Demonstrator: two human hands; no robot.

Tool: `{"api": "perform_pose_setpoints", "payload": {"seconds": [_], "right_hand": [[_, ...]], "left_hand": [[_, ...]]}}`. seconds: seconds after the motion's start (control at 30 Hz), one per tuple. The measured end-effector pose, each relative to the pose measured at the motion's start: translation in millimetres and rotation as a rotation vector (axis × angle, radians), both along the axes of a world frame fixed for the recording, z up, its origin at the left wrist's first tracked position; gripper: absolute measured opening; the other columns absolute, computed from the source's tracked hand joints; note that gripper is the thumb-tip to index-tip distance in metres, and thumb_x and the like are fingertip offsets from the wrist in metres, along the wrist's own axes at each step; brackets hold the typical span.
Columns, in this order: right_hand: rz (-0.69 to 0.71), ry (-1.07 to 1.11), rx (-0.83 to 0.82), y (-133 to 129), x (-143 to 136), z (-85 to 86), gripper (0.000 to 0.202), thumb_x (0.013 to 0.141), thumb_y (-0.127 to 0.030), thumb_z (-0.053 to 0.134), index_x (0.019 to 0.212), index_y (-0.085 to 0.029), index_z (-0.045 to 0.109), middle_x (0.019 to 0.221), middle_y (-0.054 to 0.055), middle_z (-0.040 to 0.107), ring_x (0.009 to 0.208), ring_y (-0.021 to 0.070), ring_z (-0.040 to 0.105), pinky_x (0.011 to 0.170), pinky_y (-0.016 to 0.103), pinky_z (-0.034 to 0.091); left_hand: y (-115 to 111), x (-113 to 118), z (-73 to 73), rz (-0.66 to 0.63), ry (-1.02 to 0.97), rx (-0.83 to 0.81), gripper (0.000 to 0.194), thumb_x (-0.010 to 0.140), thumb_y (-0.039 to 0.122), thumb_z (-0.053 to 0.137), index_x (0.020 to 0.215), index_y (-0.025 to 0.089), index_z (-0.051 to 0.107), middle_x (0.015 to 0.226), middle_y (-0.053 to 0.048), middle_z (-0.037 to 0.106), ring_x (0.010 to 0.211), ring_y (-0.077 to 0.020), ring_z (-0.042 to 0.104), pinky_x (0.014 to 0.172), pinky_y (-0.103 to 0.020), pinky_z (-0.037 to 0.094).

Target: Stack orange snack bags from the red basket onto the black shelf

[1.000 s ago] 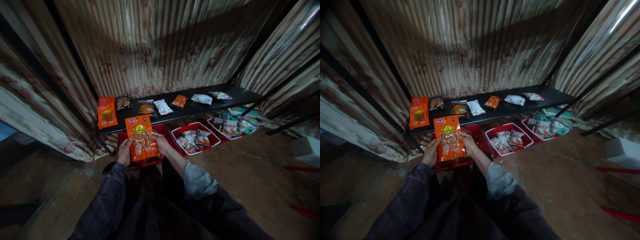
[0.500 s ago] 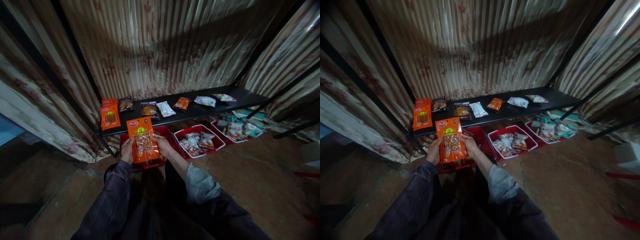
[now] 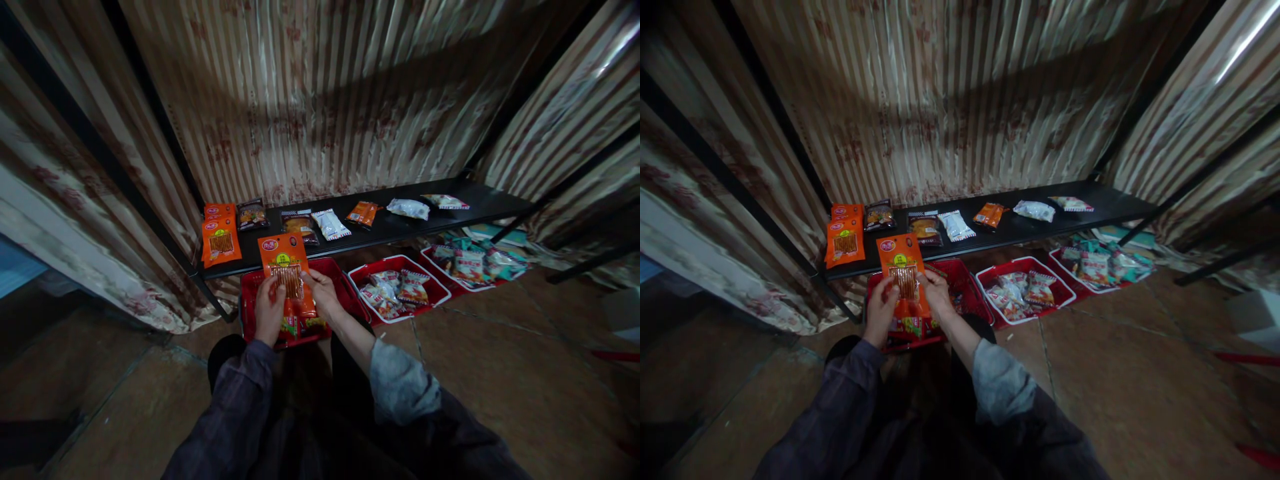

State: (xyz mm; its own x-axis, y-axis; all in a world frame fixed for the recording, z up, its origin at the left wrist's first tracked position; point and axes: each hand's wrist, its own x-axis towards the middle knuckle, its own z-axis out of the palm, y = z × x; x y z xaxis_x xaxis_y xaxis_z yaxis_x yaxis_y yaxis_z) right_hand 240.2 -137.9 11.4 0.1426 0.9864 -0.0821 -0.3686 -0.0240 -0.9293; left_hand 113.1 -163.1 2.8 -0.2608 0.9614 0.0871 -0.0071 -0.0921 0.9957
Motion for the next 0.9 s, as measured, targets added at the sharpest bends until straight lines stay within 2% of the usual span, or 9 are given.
{"api": "perform_pose_setpoints", "payload": {"seconds": [0.1,0.17,0.23,0.33,0.43,0.57,0.67,0.8,0.9], "right_hand": [[0.015,-0.225,0.167,-9,-14,2.1,0.022,0.074,-0.04,0.062,0.085,-0.023,0.072,0.085,0.001,0.072,0.081,0.0194,0.065,0.08,0.033,0.05],[0.003,-0.475,0.273,-18,-22,3.2,0.022,0.079,-0.032,0.056,0.093,-0.026,0.072,0.095,0.002,0.071,0.092,0.0204,0.063,0.088,0.035,0.047],[-0.013,-0.733,0.364,-28,-28,4.2,0.027,0.082,-0.025,0.052,0.102,-0.028,0.07,0.106,0.003,0.068,0.101,0.0212,0.06,0.094,0.037,0.044],[-0.008,-0.971,0.452,-42,-34,4.4,0.034,0.083,-0.023,0.051,0.114,-0.028,0.065,0.117,0.006,0.062,0.109,0.0227,0.055,0.097,0.039,0.042],[0.031,-1.071,0.49,-51,-38,3.1,0.043,0.082,-0.023,0.054,0.124,-0.027,0.058,0.124,0.008,0.057,0.116,0.0237,0.05,0.1,0.039,0.041],[0.16,-0.997,0.547,-51,-35,3.3,0.041,0.084,-0.027,0.054,0.124,-0.025,0.057,0.125,0.008,0.057,0.117,0.0222,0.051,0.101,0.039,0.041],[0.086,-0.844,0.512,-41,-23,6.6,0.032,0.088,-0.031,0.048,0.116,-0.023,0.063,0.116,0.008,0.062,0.11,0.0202,0.055,0.098,0.038,0.042],[-0.142,-0.588,0.27,-21,-4,10.3,0.031,0.079,-0.038,0.062,0.105,-0.023,0.067,0.106,0.007,0.066,0.097,0.0203,0.059,0.092,0.037,0.044],[0.005,-0.282,0.059,-13,4,10.9,0.034,0.068,-0.043,0.071,0.094,-0.021,0.069,0.092,0.004,0.07,0.084,0.0195,0.063,0.08,0.033,0.049]], "left_hand": [[-6,15,12.0,-0.113,-0.278,-0.057,0.042,0.076,0.038,0.065,0.116,0.025,0.058,0.134,-0.005,0.052,0.127,-0.0199,0.044,0.105,-0.03,0.034],[-7,19,18.3,-0.095,-0.437,-0.096,0.042,0.075,0.04,0.067,0.113,0.026,0.059,0.135,-0.004,0.052,0.129,-0.0191,0.041,0.104,-0.027,0.034],[-8,19,20.4,-0.07,-0.538,-0.119,0.039,0.073,0.041,0.069,0.107,0.024,0.062,0.127,-0.004,0.058,0.124,-0.0196,0.047,0.102,-0.027,0.037],[-9,13,15.2,-0.112,-0.579,-0.124,0.038,0.071,0.045,0.068,0.1,0.02,0.065,0.11,-0.005,0.066,0.107,-0.0201,0.059,0.094,-0.029,0.043],[-7,4,4.7,-0.093,-0.594,-0.156,0.039,0.072,0.047,0.066,0.097,0.018,0.066,0.104,-0.006,0.068,0.101,-0.0193,0.062,0.089,-0.029,0.046],[-1,-11,-2.8,-0.017,-0.689,-0.226,0.035,0.073,0.045,0.065,0.093,0.016,0.065,0.099,-0.006,0.069,0.1,-0.018,0.062,0.089,-0.028,0.047],[1,-22,1.9,-0.101,-0.788,-0.287,0.036,0.074,0.044,0.065,0.097,0.016,0.064,0.099,-0.008,0.07,0.1,-0.0205,0.063,0.09,-0.033,0.048],[-2,-32,12.5,-0.26,-0.799,-0.356,0.035,0.076,0.042,0.064,0.099,0.016,0.064,0.1,-0.01,0.07,0.102,-0.0251,0.063,0.092,-0.041,0.048],[-5,-34,15.5,-0.318,-0.781,-0.388,0.034,0.077,0.043,0.062,0.1,0.018,0.064,0.099,-0.008,0.07,0.102,-0.0259,0.063,0.094,-0.044,0.047]]}}
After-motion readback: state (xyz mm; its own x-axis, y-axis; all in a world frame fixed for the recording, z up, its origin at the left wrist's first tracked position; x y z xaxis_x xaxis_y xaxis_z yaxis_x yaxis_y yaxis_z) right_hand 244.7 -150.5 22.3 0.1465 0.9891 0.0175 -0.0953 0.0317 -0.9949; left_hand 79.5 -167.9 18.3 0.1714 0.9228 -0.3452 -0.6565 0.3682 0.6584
